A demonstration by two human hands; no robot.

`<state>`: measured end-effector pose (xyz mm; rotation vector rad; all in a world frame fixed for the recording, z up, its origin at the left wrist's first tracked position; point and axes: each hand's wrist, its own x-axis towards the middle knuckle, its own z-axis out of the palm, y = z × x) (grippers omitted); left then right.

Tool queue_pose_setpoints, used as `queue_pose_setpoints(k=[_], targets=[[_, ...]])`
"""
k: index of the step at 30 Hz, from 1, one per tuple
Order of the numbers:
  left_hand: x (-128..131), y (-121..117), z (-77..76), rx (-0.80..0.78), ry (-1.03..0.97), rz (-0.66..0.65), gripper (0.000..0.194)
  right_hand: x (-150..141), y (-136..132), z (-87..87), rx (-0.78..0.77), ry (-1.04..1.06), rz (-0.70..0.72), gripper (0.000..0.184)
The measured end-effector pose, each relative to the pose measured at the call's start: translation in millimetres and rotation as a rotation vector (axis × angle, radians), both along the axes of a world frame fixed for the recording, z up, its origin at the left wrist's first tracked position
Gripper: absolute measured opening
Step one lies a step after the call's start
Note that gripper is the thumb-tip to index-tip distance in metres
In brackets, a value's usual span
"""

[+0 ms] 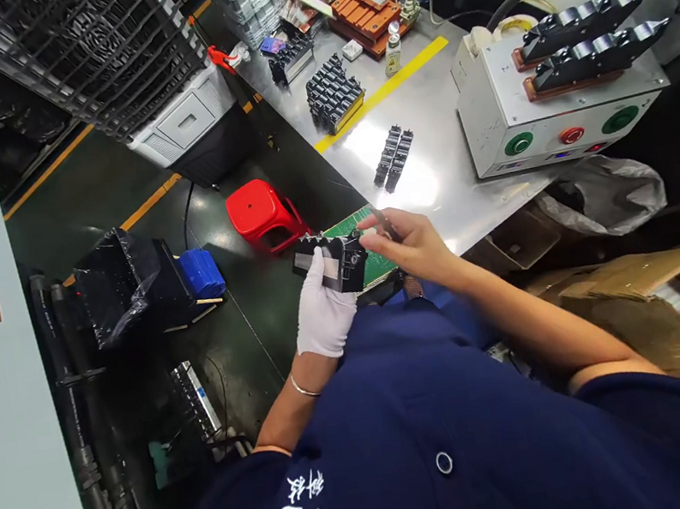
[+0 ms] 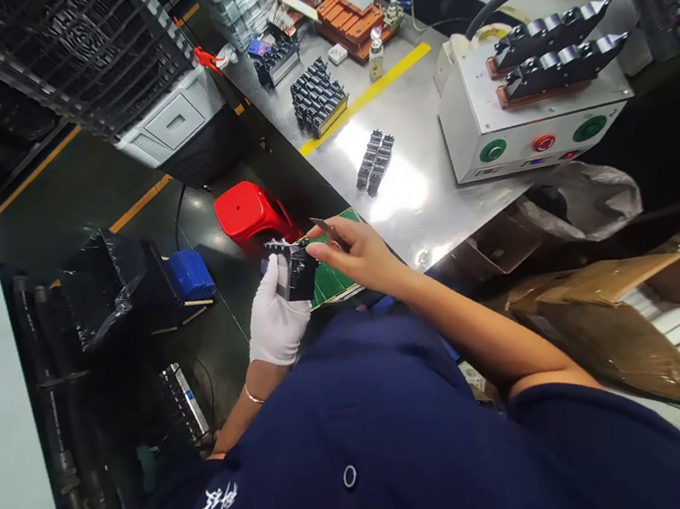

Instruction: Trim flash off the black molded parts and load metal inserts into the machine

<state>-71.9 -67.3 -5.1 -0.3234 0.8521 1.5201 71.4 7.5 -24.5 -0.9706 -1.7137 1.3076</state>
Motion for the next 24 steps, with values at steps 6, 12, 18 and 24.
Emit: queue_pose_setpoints(k=[6, 12, 18, 24], targets=[[6, -9, 5.3, 0.064, 0.004, -0.064, 0.033, -14, -7, -7.5, -0.017, 0.069, -0.063, 0.051], [2, -11, 8.1, 0.101, 0.008, -0.004, 0.033, -4, -20, -6.2, -0.053, 0.088, -0.087, 0.052], [3, -10, 14.7, 0.055, -0.002, 0.004, 0.037, -7, -33, 2.5, -0.043, 0.106, -0.050, 0.042], [4, -11, 13.9, 0.077, -0.045, -0.041, 0.037, -7, -32, -0.2, -0.089, 0.076, -0.048, 0.047]])
